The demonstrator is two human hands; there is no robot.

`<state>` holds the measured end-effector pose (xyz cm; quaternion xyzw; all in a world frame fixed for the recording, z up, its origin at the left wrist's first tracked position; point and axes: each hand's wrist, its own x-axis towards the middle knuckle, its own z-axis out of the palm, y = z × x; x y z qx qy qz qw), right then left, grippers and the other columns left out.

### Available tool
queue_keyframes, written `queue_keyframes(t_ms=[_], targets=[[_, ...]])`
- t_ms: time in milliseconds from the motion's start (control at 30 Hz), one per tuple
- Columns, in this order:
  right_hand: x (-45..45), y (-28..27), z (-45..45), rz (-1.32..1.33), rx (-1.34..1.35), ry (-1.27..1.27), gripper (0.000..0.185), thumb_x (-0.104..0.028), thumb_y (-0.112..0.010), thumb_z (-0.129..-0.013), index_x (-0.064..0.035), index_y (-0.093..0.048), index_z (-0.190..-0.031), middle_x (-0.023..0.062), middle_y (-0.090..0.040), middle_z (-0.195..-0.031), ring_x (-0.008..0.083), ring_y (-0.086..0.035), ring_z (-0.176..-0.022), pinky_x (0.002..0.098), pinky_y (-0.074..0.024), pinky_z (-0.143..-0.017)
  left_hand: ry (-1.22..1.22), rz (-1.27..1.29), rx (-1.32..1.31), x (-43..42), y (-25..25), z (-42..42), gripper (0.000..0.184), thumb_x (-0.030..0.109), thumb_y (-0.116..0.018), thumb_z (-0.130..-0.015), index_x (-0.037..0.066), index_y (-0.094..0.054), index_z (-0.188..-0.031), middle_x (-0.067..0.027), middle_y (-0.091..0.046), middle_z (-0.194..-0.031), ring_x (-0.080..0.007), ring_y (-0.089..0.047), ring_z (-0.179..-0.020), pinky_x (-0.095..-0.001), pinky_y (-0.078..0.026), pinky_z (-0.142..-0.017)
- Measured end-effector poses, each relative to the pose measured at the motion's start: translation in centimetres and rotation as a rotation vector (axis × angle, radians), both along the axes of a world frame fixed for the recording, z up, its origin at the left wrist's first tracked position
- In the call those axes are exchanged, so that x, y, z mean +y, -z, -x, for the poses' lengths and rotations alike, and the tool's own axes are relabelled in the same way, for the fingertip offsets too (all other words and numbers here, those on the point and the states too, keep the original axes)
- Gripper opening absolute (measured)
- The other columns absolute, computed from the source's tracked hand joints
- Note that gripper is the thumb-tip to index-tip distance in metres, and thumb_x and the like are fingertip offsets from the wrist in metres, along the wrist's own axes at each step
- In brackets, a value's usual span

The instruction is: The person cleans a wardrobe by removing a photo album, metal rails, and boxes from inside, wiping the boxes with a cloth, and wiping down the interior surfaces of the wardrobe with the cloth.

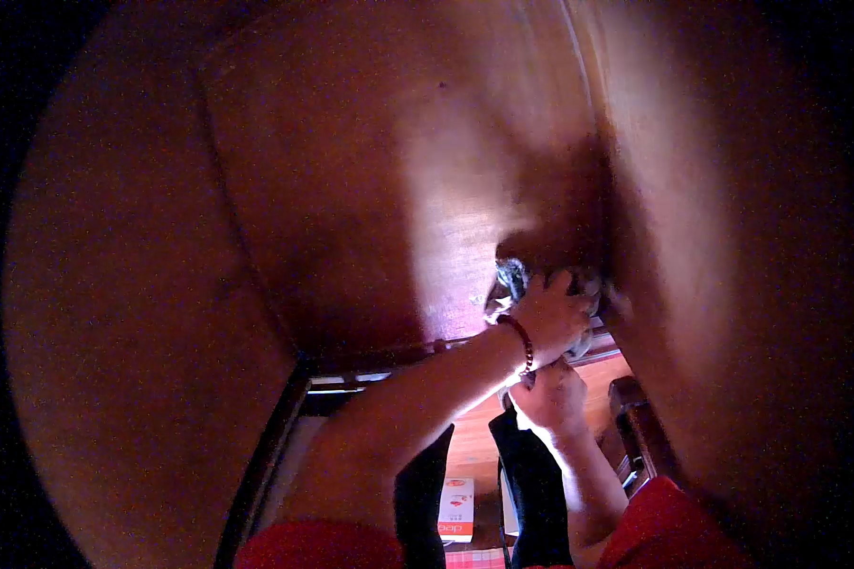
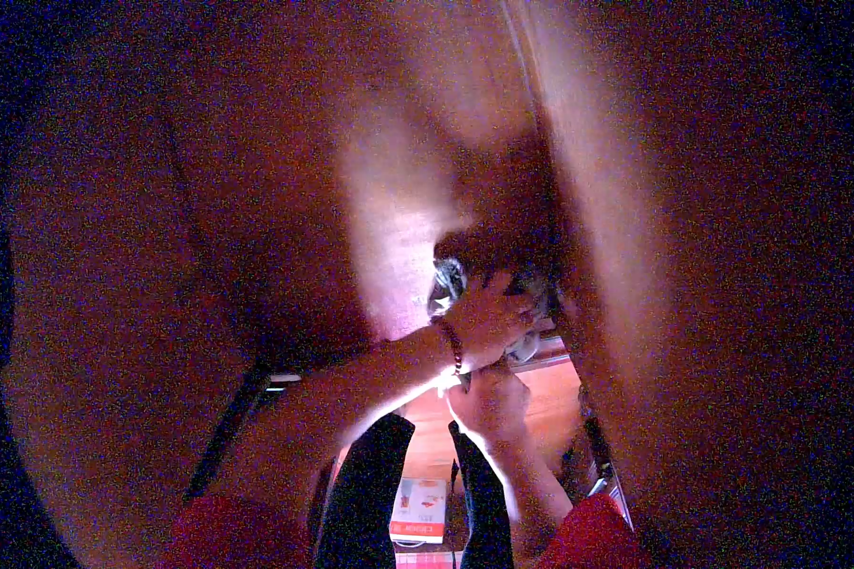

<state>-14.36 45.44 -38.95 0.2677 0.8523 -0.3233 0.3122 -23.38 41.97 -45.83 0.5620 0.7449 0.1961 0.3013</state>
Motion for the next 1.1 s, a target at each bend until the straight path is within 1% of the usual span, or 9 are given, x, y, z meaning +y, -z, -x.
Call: queue_keyframes(t_ms=[100,167,300,367,500,633,700,767,1100], targets=[[1.2,-0.8,2.8,0.178,0.157,0.172,0.025,-0.026,-0.061,-0.066,-0.0040,-0.057,-0.077,0.0188,-0.057,-0.064,0.0370,-0.058,-0.060,0.0487,-0.0469,-0.058,-0.099,0.257,-0.176,0.0,-1.1,4.4,0.023,0.022,-0.047,-0.078,0.011,-0.061,-0.092,-0.0097,-0.058,-0.095,-0.0330,-0.050,-0.093,-0.0503,-0.041,-0.079],[1.6,-1.5,8.1,0.007,0.497,0.214,0.024,-0.006,-0.055,-0.063,0.0008,-0.055,-0.086,0.0169,-0.056,-0.071,0.0252,-0.053,-0.054,0.0366,-0.0424,-0.052,-0.394,0.060,-0.022,-0.7,-1.4,10.0,0.028,0.026,-0.046,-0.079,0.011,-0.059,-0.098,-0.0106,-0.056,-0.099,-0.0328,-0.049,-0.096,-0.0509,-0.040,-0.081],[4.8,6.9,19.5,-0.541,1.014,0.051,0.047,-0.004,-0.056,-0.067,-0.0026,-0.049,-0.113,0.0211,-0.052,-0.099,0.0368,-0.049,-0.089,0.0456,-0.0378,-0.082,-0.582,-0.198,0.665,-1.9,-0.8,23.6,0.038,0.035,-0.042,-0.081,0.010,-0.053,-0.108,-0.0124,-0.053,-0.108,-0.0323,-0.047,-0.102,-0.0519,-0.038,-0.083],[6.4,10.1,23.8,-0.757,1.074,-0.030,0.045,-0.023,-0.053,-0.076,-0.0121,-0.047,-0.120,0.0190,-0.048,-0.113,0.0382,-0.044,-0.102,0.0528,-0.0323,-0.087,-0.536,-0.014,0.830,-1.3,0.1,27.0,0.044,0.040,-0.040,-0.082,0.010,-0.050,-0.113,-0.0133,-0.051,-0.112,-0.0321,-0.046,-0.105,-0.0525,-0.037,-0.084],[6.2,11.4,23.1,-0.875,1.230,-0.028,0.044,-0.018,-0.053,-0.073,-0.0101,-0.049,-0.116,0.0198,-0.048,-0.112,0.0393,-0.044,-0.101,0.0528,-0.0329,-0.087,-0.470,0.004,1.093,-1.2,2.8,27.1,0.052,0.047,-0.038,-0.084,0.008,-0.047,-0.118,-0.0157,-0.055,-0.110,-0.0322,-0.051,-0.100,-0.0512,-0.037,-0.083],[6.1,12.9,19.0,-0.596,1.173,-0.113,0.058,-0.031,-0.060,-0.070,-0.0146,-0.044,-0.124,0.0172,-0.038,-0.129,0.0369,-0.040,-0.108,0.0553,-0.0303,-0.089,-0.694,0.289,0.609,-2.4,4.5,21.2,0.053,0.048,-0.038,-0.084,0.006,-0.049,-0.114,-0.0157,-0.059,-0.100,-0.0328,-0.056,-0.089,-0.0454,-0.040,-0.083],[4.4,10.9,15.3,-0.577,1.096,-0.086,0.050,-0.007,-0.058,-0.065,-0.0077,-0.049,-0.114,0.0204,-0.050,-0.106,0.0366,-0.045,-0.099,0.0457,-0.0348,-0.088,-0.674,0.080,0.530,-4.2,4.0,16.9,0.044,0.043,-0.051,-0.077,0.006,-0.052,-0.103,-0.0166,-0.056,-0.090,-0.0323,-0.056,-0.080,-0.0438,-0.043,-0.072],[3.9,9.3,11.0,-0.508,0.902,-0.118,0.051,-0.006,-0.060,-0.065,-0.0104,-0.049,-0.115,0.0207,-0.047,-0.110,0.0380,-0.043,-0.103,0.0470,-0.0332,-0.091,-0.655,-0.123,0.444,-5.7,2.7,12.8,0.038,0.037,-0.063,-0.071,0.007,-0.054,-0.091,-0.0174,-0.054,-0.079,-0.0319,-0.056,-0.072,-0.0423,-0.046,-0.061],[2.2,6.0,-1.7,-0.342,0.702,-0.079,0.052,0.006,-0.054,-0.061,-0.0087,-0.051,-0.111,0.0206,-0.049,-0.104,0.0399,-0.047,-0.097,0.0468,-0.0377,-0.087,-0.496,0.215,0.095,-8.6,-2.2,1.6,0.038,0.020,-0.073,-0.060,0.007,-0.055,-0.092,-0.0109,-0.048,-0.093,-0.0312,-0.050,-0.080,-0.0426,-0.044,-0.069]])
